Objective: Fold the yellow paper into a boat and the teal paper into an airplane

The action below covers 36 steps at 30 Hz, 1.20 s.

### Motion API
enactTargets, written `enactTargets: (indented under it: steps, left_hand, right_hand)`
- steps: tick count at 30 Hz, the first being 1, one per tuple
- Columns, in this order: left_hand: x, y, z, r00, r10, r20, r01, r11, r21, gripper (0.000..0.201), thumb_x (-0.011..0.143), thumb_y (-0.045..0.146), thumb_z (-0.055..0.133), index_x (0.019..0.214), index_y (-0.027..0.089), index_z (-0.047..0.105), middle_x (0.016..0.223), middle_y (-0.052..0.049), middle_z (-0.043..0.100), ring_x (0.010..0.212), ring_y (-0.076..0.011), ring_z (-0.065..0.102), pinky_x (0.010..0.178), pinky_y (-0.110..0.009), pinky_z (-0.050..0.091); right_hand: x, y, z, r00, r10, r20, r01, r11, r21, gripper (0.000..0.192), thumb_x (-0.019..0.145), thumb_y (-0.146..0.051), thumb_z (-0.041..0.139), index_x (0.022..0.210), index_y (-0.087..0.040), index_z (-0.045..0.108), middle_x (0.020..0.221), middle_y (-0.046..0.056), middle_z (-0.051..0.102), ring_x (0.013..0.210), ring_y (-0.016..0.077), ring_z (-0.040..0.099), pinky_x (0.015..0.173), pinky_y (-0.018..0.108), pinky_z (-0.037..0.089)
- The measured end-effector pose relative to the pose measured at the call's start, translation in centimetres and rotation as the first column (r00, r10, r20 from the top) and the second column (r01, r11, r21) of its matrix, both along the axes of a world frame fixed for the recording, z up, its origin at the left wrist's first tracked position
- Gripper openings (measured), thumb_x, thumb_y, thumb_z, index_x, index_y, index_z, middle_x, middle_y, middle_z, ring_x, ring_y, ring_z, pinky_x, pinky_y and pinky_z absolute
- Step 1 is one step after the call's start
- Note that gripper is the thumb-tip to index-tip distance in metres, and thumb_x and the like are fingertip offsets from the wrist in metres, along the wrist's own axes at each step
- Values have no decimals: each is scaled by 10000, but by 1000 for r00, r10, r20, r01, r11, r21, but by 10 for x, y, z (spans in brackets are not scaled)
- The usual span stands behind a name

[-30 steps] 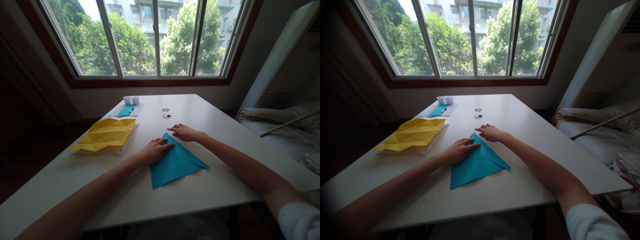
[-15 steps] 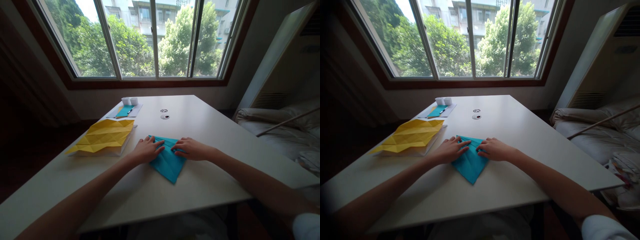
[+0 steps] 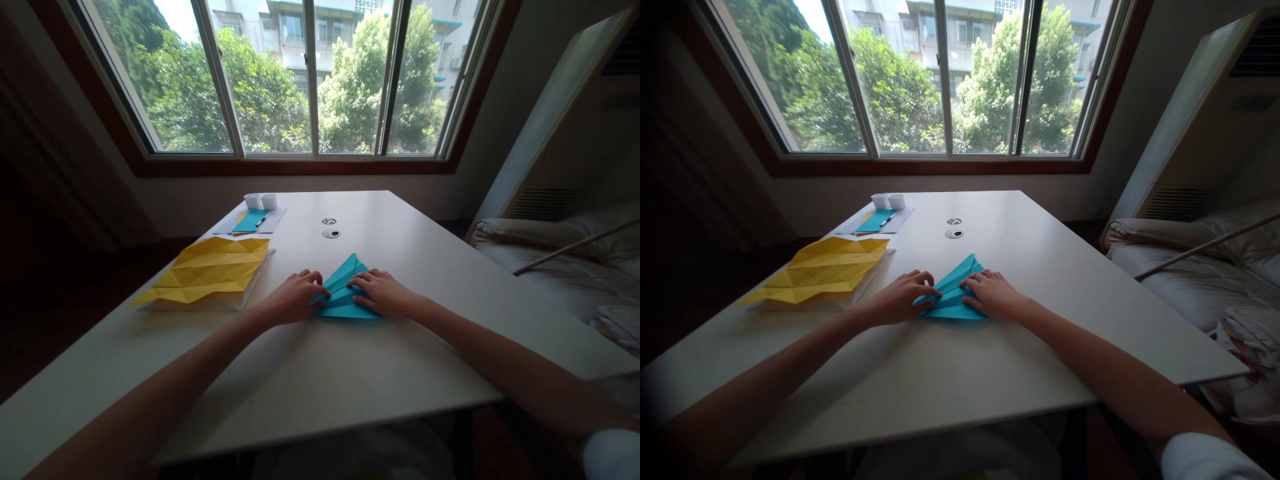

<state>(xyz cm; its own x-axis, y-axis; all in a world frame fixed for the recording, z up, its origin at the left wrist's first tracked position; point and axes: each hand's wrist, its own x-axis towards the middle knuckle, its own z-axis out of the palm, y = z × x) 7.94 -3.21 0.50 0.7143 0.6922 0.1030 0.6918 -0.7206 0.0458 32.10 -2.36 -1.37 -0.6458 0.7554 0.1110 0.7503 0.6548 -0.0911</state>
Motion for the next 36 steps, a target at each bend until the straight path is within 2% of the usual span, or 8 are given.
enactTargets:
  steps: [3, 6, 10, 14, 19, 24, 33, 36]
  left_hand:
    - [-3, 4, -5, 991, -105, 88, 108, 994, -27, 243, 842, 298, 479, 1043, 253, 606, 1193, -50, 525, 1081, -208, 491, 918, -327, 384]
    - [-2, 6, -11, 985, -107, 139, 115, 992, -57, 257, 860, 293, 444, 1077, 232, 568, 1156, -48, 566, 1035, -182, 532, 902, -301, 401]
    - [6, 1, -15, 992, 70, 101, -75, 996, 39, 242, 860, 345, 441, 1018, 224, 578, 1005, -60, 614, 931, -204, 566, 804, -323, 441]
    - [13, -6, -15, 977, 195, 86, -205, 971, 120, 253, 858, 390, 439, 963, 212, 586, 930, -71, 613, 889, -217, 558, 749, -327, 446]
    - [11, -3, -14, 989, 41, 141, -48, 998, 42, 295, 893, 382, 381, 1007, 217, 598, 886, -62, 617, 880, -199, 539, 767, -313, 438]
    - [8, 2, -18, 971, -132, 199, 130, 991, 25, 253, 876, 306, 426, 1034, 225, 606, 993, -67, 596, 1020, -209, 482, 889, -331, 393]
    - [7, -2, -14, 969, -207, 137, 210, 978, -12, 336, 848, 359, 473, 1156, 245, 544, 1059, -79, 560, 942, -193, 538, 846, -308, 414]
    - [7, -1, -15, 967, -224, 121, 224, 974, 9, 294, 858, 351, 461, 1116, 268, 574, 1075, -72, 559, 941, -194, 542, 851, -323, 407]
  right_hand:
    - [4, 6, -1, 999, 46, -27, -45, 999, 21, 410, 862, -463, 401, 1205, -260, 498, 1240, 86, 504, 1153, 293, 409, 954, 494, 305]
    - [5, 6, 3, 991, 92, -98, -82, 992, 100, 365, 852, -413, 449, 1164, -244, 534, 1225, 88, 515, 1145, 285, 417, 957, 486, 313]
    - [0, -4, 12, 936, 278, -215, -270, 961, 62, 318, 865, -363, 449, 1128, -216, 551, 1170, 93, 546, 1095, 209, 476, 935, 378, 374]
    - [-3, -8, 10, 922, 354, -154, -356, 934, 15, 348, 862, -358, 456, 1172, -215, 530, 1207, 105, 529, 1102, 220, 485, 928, 393, 377]
    - [6, 5, 3, 931, 345, -117, -350, 936, -33, 318, 856, -267, 451, 1154, -218, 549, 1190, 71, 558, 1079, 201, 511, 918, 357, 383]
    - [16, 11, 13, 942, 326, -84, -330, 943, -40, 290, 832, -205, 453, 1078, -241, 602, 1048, 47, 631, 978, 192, 556, 862, 353, 389]
    - [15, 7, 19, 953, 302, -32, -301, 953, 22, 232, 826, -302, 491, 999, -263, 641, 974, 41, 648, 1058, 229, 504, 943, 427, 303]
    - [15, 7, 15, 962, 270, -32, -266, 959, 98, 257, 830, -361, 495, 1027, -253, 620, 1046, 54, 625, 1152, 258, 435, 997, 482, 237]
